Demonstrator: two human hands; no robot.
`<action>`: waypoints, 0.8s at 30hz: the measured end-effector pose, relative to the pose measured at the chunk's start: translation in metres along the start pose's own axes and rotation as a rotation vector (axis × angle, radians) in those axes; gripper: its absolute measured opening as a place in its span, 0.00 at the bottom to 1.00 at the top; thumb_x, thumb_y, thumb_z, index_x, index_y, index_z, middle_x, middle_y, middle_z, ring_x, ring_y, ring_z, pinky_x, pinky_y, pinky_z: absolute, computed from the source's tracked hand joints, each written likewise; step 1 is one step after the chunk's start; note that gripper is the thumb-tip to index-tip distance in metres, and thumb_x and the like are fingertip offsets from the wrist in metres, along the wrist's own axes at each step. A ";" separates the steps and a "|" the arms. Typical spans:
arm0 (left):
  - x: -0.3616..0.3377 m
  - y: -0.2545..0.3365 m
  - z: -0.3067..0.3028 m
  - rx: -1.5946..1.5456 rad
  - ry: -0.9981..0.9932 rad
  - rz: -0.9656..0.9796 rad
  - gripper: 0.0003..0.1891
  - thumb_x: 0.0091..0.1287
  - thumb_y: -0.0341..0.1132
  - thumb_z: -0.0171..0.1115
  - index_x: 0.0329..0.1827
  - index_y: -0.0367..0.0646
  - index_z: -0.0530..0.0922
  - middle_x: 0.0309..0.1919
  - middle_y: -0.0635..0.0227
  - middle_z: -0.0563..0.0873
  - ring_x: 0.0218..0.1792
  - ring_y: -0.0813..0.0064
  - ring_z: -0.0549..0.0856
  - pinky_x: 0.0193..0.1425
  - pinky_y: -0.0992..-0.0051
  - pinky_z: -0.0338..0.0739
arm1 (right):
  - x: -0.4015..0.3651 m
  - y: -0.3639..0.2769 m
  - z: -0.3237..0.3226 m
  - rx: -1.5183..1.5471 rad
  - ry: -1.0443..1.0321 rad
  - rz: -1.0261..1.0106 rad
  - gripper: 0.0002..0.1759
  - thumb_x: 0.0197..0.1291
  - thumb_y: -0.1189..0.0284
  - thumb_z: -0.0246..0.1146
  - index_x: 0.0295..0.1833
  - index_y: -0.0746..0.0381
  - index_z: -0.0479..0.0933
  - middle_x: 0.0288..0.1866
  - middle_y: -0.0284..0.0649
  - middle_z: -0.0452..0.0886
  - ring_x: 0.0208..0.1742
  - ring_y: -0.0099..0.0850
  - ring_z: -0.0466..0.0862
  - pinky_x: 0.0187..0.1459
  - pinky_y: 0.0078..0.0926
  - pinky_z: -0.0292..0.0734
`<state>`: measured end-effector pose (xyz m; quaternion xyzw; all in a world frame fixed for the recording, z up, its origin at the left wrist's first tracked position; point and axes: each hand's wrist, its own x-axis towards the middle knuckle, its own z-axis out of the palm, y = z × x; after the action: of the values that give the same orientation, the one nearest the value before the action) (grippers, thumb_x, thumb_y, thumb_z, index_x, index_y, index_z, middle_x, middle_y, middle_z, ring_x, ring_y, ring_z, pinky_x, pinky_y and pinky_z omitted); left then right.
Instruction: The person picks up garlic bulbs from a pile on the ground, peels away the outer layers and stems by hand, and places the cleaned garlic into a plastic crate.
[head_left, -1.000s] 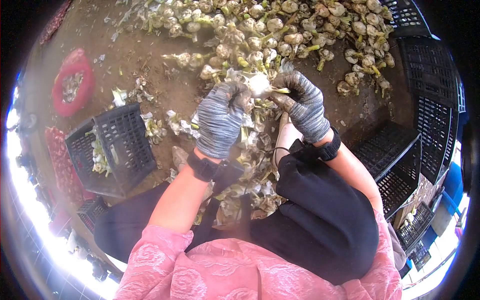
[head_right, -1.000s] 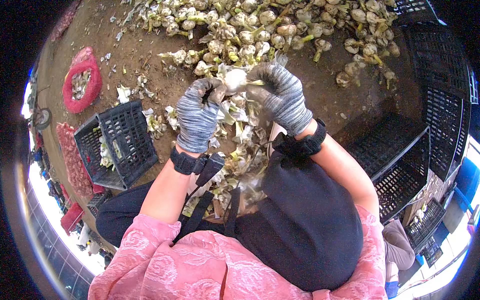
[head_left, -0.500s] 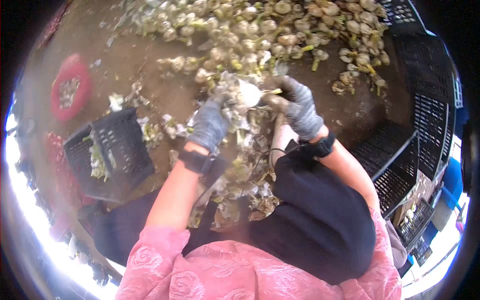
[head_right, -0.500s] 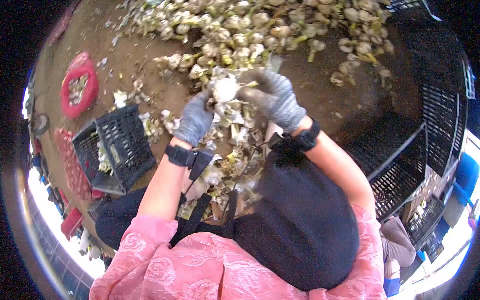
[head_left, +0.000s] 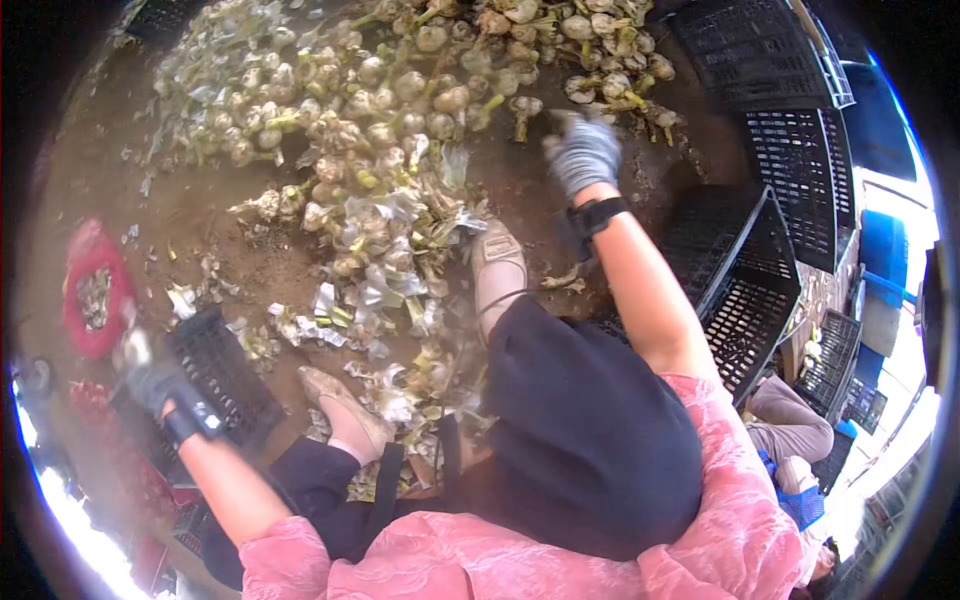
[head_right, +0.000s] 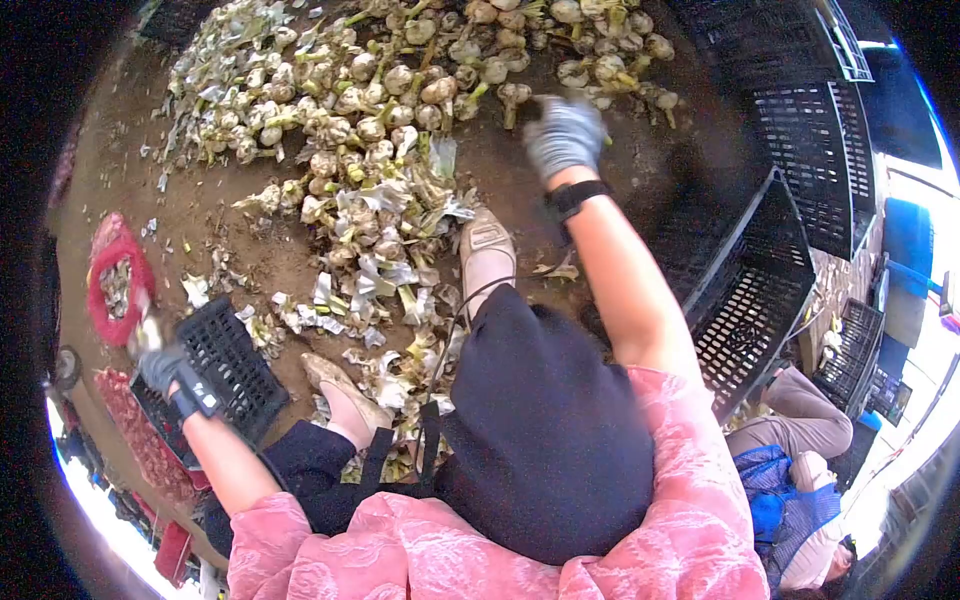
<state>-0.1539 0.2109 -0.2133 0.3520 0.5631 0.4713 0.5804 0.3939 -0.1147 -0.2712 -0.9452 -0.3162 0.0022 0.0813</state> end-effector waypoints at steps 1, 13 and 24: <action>0.016 0.011 -0.044 0.102 0.129 0.076 0.15 0.60 0.34 0.56 0.48 0.37 0.71 0.37 0.64 0.77 0.31 0.79 0.76 0.27 0.80 0.72 | 0.004 0.028 0.018 -0.139 0.072 0.099 0.20 0.44 0.66 0.63 0.48 0.52 0.77 0.53 0.50 0.73 0.45 0.47 0.78 0.47 0.37 0.74; -0.158 -0.064 0.195 0.547 -0.617 0.254 0.21 0.57 0.30 0.61 0.55 0.40 0.70 0.52 0.66 0.73 0.50 0.76 0.73 0.51 0.78 0.73 | -0.016 -0.046 -0.021 1.326 -0.767 -0.158 0.11 0.49 0.82 0.59 0.42 0.65 0.76 0.35 0.36 0.81 0.38 0.23 0.77 0.43 0.23 0.73; -0.227 -0.069 0.255 0.228 -0.827 0.048 0.34 0.44 0.32 0.74 0.53 0.40 0.65 0.44 0.65 0.75 0.45 0.75 0.75 0.55 0.73 0.71 | -0.053 -0.122 -0.079 1.475 -0.719 -0.117 0.21 0.47 0.67 0.69 0.45 0.66 0.73 0.34 0.35 0.78 0.36 0.21 0.76 0.41 0.22 0.73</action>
<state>0.1257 0.0065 -0.1752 0.5861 0.3231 0.2385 0.7037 0.2831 -0.0627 -0.1768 -0.5724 -0.2891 0.5078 0.5754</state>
